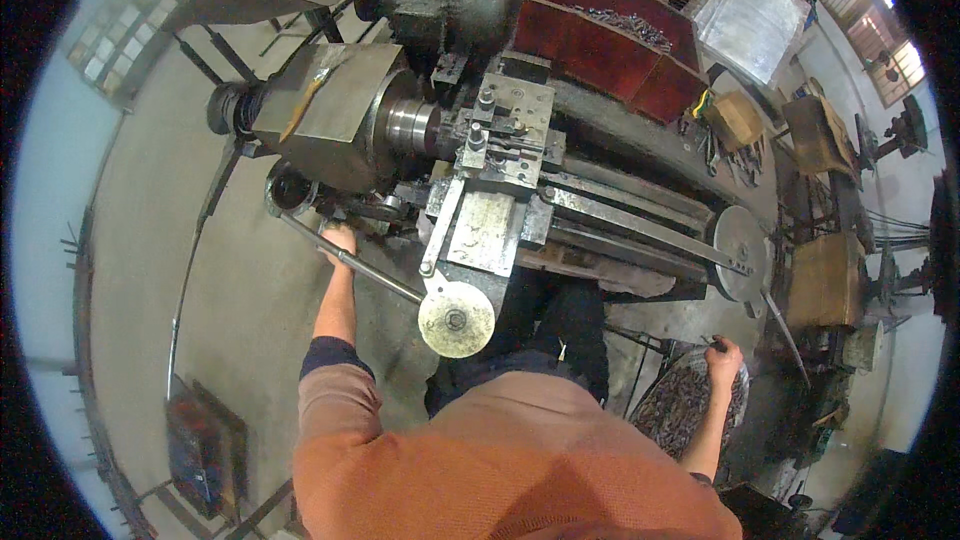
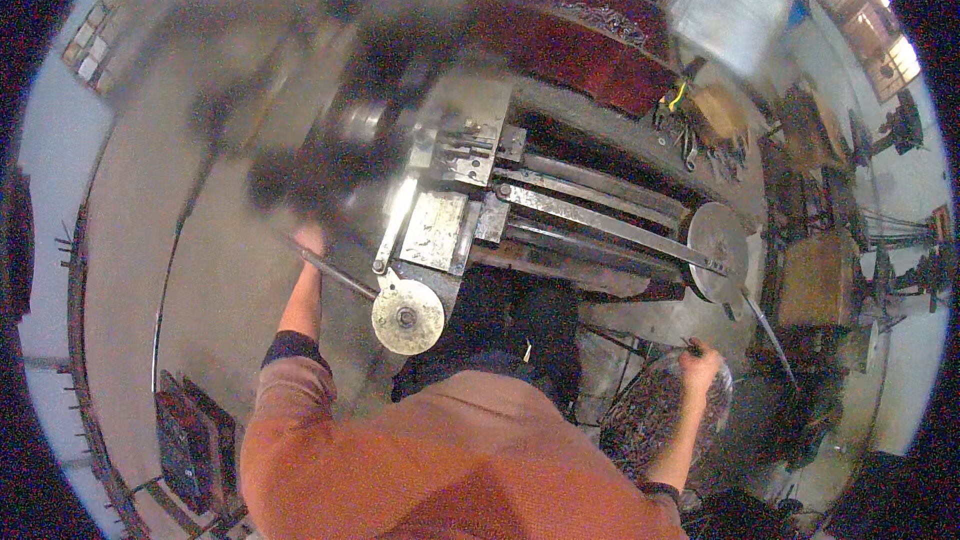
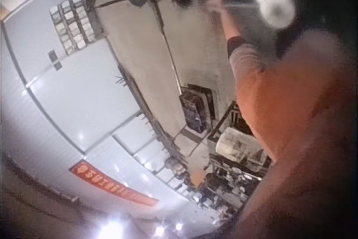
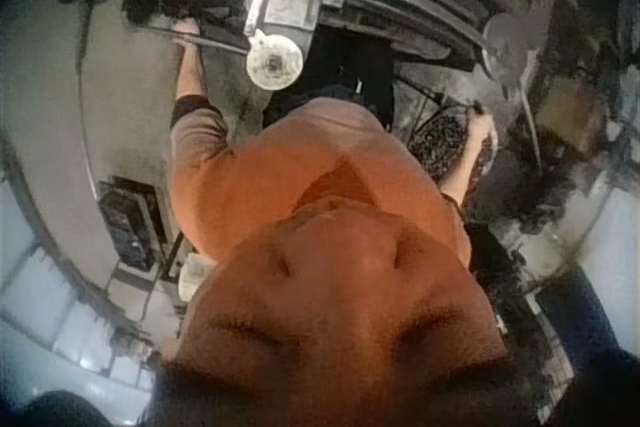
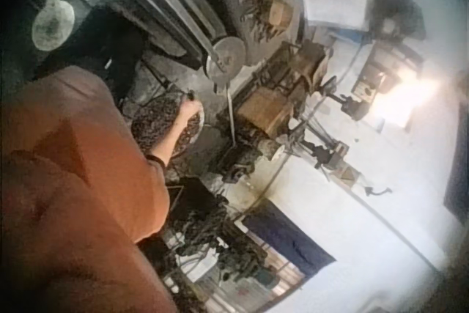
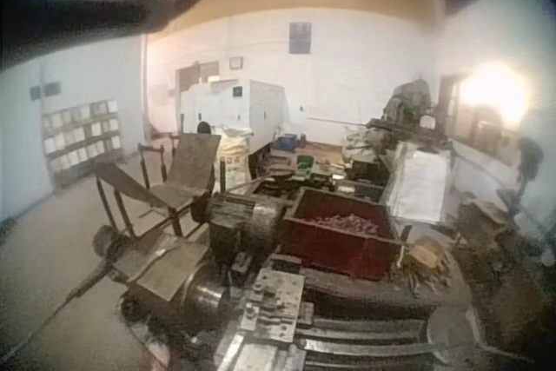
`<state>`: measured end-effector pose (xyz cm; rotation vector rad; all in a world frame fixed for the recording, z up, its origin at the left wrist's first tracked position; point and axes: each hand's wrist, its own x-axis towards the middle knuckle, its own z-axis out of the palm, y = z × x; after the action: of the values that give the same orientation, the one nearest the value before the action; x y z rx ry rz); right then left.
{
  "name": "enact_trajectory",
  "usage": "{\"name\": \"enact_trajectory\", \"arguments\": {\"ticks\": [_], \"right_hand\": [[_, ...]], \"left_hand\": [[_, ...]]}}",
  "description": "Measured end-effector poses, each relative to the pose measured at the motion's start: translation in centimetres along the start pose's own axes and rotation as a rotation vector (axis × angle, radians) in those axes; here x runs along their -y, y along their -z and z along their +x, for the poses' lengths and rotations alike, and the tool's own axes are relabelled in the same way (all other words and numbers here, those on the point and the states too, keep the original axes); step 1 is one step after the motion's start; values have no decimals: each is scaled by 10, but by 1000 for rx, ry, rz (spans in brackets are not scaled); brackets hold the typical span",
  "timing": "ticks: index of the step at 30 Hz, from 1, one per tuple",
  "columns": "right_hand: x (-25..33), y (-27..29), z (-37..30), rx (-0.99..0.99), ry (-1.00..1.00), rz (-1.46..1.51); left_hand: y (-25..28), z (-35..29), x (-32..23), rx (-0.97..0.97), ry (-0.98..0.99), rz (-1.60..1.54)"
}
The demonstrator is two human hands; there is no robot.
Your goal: The person operates a metal lathe, repeatedly inserting a small metal rod into the chuck, turning the machine on, and using a cutting tool to machine the rod. After each cut, the person removes the rod and places it into a container, then repeats the process with a new rod.
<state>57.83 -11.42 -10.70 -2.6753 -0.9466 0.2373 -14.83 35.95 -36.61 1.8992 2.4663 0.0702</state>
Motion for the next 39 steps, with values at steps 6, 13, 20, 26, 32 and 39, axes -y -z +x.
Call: {"name": "enact_trajectory", "arguments": {"ticks": [6, 13, 20, 26, 32, 39], "right_hand": [[21, 37, 3, -129, 166, 24], [186, 86, 51, -197, 602, 151], [420, 70, 38, -82, 1316, 311], [574, 3, 4, 172, 1245, -118], [582, -10, 14, 111, 1300, -184], [583, -6, 14, 184, 1295, -188]], "left_hand": [[128, -36, -23, 210, -239, 120], [110, -29, 11, 490, -53, -337], [307, -54, 72, -198, -198, -333], [339, -86, 225, -421, 65, -66], [338, -86, 207, -349, 228, 36], [334, -146, 155, -383, 290, -22]]}}
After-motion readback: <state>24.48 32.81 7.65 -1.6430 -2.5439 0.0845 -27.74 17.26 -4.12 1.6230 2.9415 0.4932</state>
